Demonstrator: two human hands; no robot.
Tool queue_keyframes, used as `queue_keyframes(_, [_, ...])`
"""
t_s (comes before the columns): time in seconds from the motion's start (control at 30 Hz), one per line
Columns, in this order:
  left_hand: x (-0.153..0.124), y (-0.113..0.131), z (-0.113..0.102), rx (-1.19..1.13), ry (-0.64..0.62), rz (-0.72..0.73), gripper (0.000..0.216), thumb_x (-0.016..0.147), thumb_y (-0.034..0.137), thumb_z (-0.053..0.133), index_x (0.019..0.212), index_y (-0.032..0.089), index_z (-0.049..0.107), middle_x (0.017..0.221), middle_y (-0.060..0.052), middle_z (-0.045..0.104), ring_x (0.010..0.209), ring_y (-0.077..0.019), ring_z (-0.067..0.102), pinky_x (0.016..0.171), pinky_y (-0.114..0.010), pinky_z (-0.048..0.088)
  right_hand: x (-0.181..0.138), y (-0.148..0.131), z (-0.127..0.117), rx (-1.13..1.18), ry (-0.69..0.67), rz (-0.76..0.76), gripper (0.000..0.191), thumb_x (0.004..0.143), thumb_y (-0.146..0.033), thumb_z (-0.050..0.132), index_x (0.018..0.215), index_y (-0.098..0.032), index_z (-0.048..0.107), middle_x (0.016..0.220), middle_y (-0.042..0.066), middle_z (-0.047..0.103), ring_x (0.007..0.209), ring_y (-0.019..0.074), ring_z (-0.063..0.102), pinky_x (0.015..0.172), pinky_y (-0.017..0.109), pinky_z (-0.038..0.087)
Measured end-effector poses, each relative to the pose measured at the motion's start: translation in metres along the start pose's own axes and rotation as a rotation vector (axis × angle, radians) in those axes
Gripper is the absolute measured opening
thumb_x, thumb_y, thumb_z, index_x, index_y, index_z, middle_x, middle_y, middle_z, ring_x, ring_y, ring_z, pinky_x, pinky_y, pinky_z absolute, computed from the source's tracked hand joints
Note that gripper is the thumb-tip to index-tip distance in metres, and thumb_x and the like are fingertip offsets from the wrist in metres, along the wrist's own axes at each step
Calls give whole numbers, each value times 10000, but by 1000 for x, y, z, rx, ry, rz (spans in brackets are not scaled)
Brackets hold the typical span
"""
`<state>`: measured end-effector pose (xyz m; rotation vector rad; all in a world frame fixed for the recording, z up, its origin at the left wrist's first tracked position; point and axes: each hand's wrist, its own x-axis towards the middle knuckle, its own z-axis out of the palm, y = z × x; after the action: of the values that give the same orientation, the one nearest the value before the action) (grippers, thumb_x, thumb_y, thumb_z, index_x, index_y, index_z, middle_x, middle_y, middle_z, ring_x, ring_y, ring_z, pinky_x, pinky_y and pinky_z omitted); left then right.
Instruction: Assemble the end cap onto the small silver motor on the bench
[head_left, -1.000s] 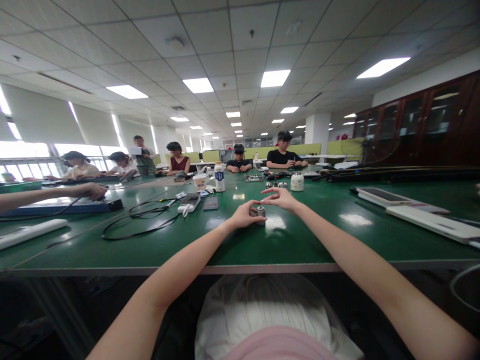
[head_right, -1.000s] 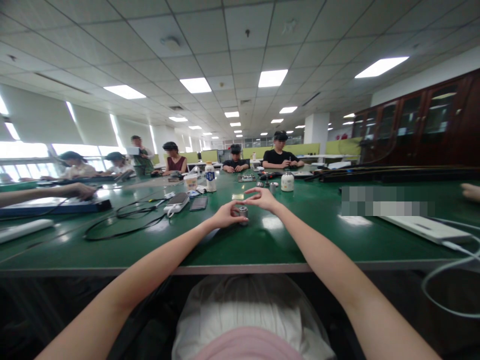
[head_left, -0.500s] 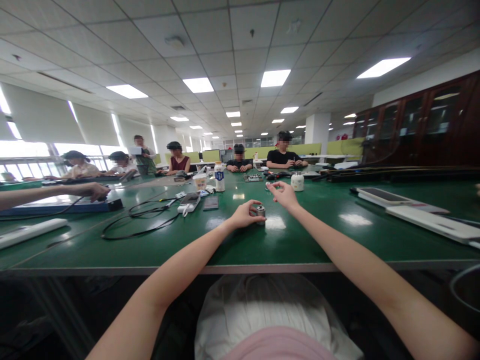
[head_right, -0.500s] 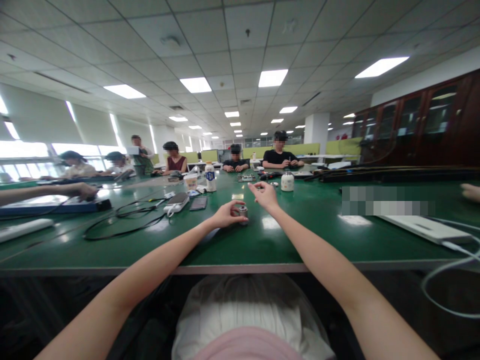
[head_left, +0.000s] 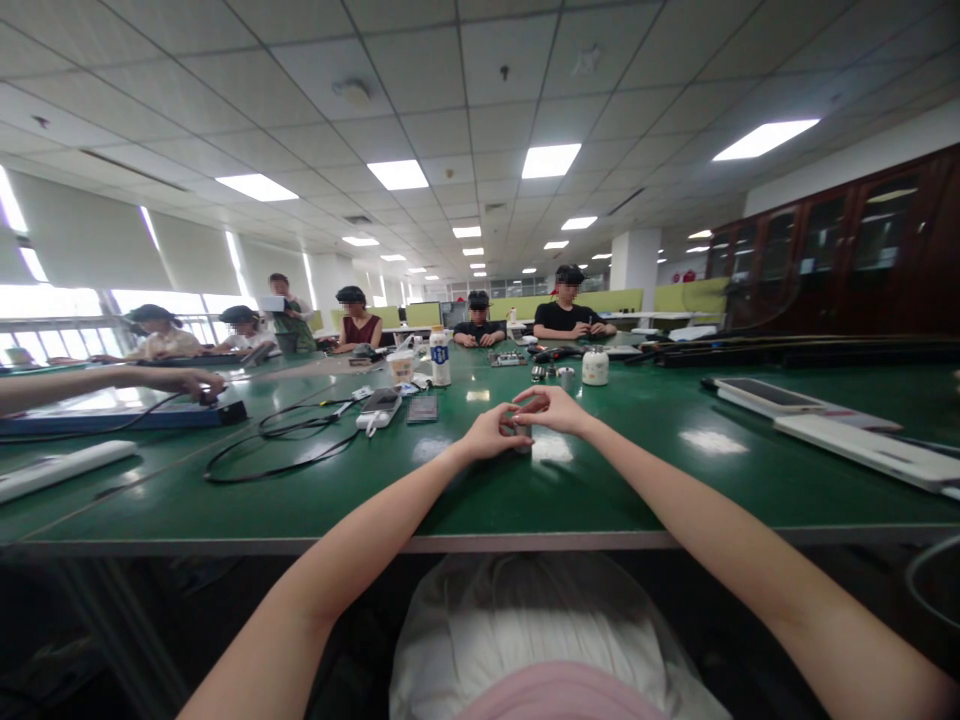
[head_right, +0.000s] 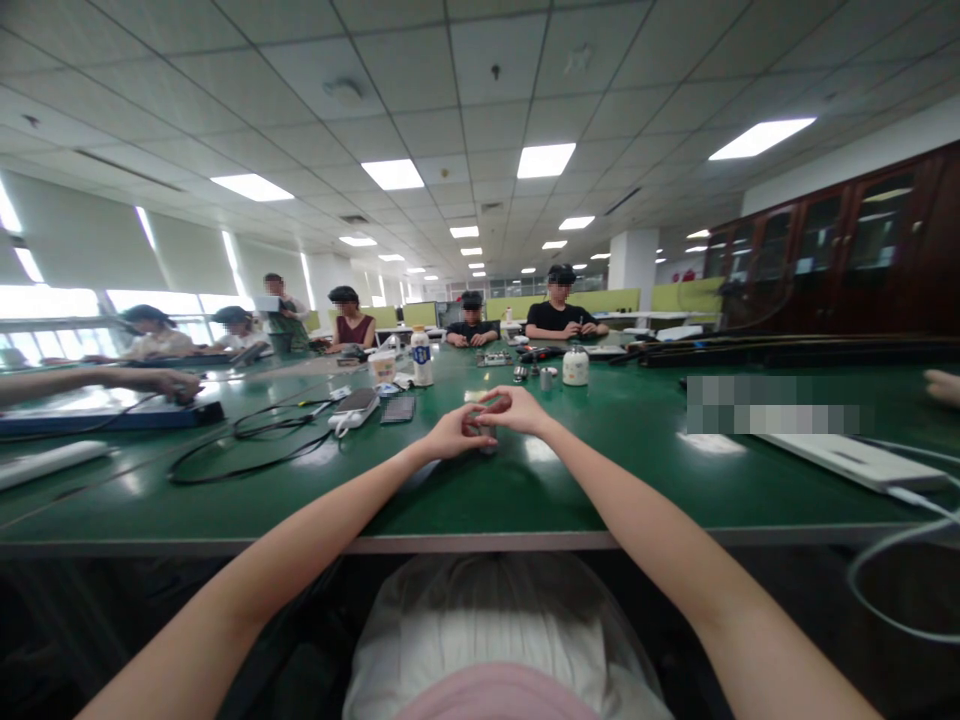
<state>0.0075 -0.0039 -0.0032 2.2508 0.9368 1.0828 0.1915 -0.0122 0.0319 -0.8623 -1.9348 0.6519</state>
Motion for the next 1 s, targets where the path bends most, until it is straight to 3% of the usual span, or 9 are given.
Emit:
queue_keyframes(0.27, [-1, 1, 0, -3, 3, -12, 662, 616, 327, 863, 1177, 146, 562, 805, -31, 701, 647, -149, 664, 654, -279, 530, 6, 5, -2, -2, 51, 3, 356, 657, -241, 848, 971, -160, 703, 756, 56, 770, 732, 221, 742, 722, 326, 605])
queue_keyframes(0.43, [-2, 4, -2, 29, 18, -23, 665, 615, 349, 861, 1185, 151, 582, 797, -27, 690, 662, -155, 653, 702, -299, 529, 14, 23, -21, -19, 103, 99, 337, 846, -267, 711, 1149, -160, 611, 1000, 83, 716, 926, 213, 693, 836, 385, 573])
queue_keyframes(0.53, [-3, 6, -3, 40, 15, -25, 655, 627, 345, 852, 1193, 152, 584, 804, -28, 687, 666, -152, 644, 711, -299, 525, 11, 40, -34, -61, 4, 227, 251, 937, -276, 601, 1153, -148, 596, 1119, 72, 647, 940, 196, 657, 813, 394, 562])
queue_keyframes(0.7, [-4, 7, -3, 42, 11, -35, 667, 620, 366, 852, 1195, 155, 588, 814, -33, 684, 669, -156, 641, 706, -301, 522, 5, 61, -46, -84, -190, 406, 261, 947, -296, 581, 1170, -160, 588, 1169, 77, 619, 968, 204, 639, 822, 399, 552])
queue_keyframes(1.0, [-3, 6, -2, 37, 2, -54, 676, 622, 354, 843, 1209, 156, 573, 841, -34, 675, 689, -159, 639, 690, -292, 515, 6, 70, -45, -18, -163, 474, 281, 949, -302, 578, 1193, -164, 576, 1195, 82, 607, 991, 211, 632, 836, 410, 547])
